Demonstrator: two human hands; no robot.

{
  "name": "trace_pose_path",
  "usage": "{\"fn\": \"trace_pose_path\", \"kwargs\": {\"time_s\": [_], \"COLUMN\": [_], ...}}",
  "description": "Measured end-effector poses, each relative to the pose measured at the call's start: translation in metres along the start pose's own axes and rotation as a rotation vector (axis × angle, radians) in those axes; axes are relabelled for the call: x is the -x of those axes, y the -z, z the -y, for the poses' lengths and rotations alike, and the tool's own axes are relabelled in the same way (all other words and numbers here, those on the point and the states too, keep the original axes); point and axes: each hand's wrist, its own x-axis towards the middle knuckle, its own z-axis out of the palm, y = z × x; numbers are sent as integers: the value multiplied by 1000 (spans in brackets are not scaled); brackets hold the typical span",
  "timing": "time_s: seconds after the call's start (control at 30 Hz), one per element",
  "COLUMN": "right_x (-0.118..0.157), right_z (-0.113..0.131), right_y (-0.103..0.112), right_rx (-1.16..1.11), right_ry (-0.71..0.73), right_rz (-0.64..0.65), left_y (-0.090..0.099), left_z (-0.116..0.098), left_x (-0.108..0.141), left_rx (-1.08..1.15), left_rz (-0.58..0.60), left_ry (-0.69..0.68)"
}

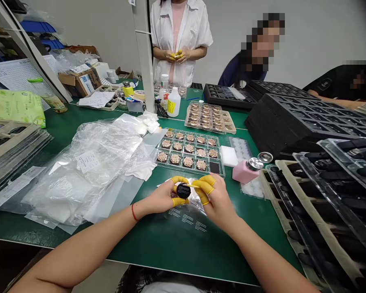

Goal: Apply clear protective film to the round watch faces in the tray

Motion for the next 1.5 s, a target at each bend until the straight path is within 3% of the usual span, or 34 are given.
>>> {"fn": "trace_pose_path", "kwargs": {"time_s": [0.1, 0.33, 0.57, 0.87, 1.1, 1.3, 1.5], "right_x": [3, 10, 6, 8, 13, 10, 11], "right_z": [7, 20, 10, 5, 14, 6, 12], "right_y": [-7, -23, -13, -12, -19, -11, -17], "right_rx": [150, 235, 1, 204, 190, 53, 199], "right_ry": [65, 132, 44, 77, 106, 52, 59], "right_rz": [17, -1, -38, 5, -22, -88, -40], "left_y": [1, 10, 10, 4, 5, 4, 5], "left_z": [0, 1, -9, -9, -5, -8, 0], "left_x": [0, -2, 1, 2, 0, 0, -1], "left_rx": [23, -48, -80, -23, -59, -75, -47], "left_rz": [2, -163, -82, -88, -151, -154, -154], "left_ry": [-5, -8, -3, 26, 17, 5, -15]}}
